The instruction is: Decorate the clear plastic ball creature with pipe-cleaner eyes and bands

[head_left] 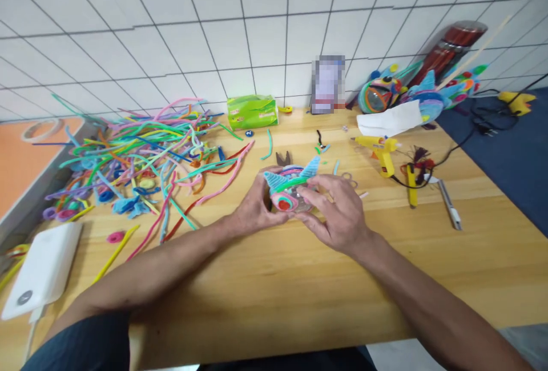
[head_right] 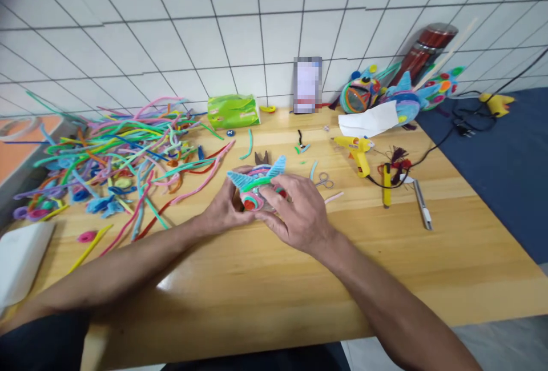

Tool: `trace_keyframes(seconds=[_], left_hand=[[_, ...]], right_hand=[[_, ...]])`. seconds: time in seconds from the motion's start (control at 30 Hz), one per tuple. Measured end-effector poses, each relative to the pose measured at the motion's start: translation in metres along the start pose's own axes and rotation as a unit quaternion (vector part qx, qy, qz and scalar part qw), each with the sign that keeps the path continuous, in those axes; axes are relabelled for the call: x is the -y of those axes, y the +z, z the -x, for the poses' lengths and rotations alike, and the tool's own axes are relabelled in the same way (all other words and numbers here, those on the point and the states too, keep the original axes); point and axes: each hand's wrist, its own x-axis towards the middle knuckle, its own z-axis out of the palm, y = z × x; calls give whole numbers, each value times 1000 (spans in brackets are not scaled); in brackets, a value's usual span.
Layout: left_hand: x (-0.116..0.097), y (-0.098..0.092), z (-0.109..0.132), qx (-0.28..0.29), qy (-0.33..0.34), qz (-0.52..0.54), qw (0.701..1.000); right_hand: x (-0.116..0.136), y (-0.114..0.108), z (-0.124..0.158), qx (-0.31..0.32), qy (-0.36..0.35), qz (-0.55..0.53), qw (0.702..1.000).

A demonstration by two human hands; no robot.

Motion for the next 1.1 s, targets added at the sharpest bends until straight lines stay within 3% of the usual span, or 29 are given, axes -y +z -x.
trace_keyframes(seconds=[0.27,0.57,1.1], left_hand=[[11,-2,-3,-19,66,-146,987],[5,-4,-9,-14,114,-195,974],[12,-3,-14,-18,127,-200,971]], right_hand=[[-1,2,1,79,-6,35,996],[3,3,2,97,-1,56,994],[4,3,-1,110,-15,78,991]])
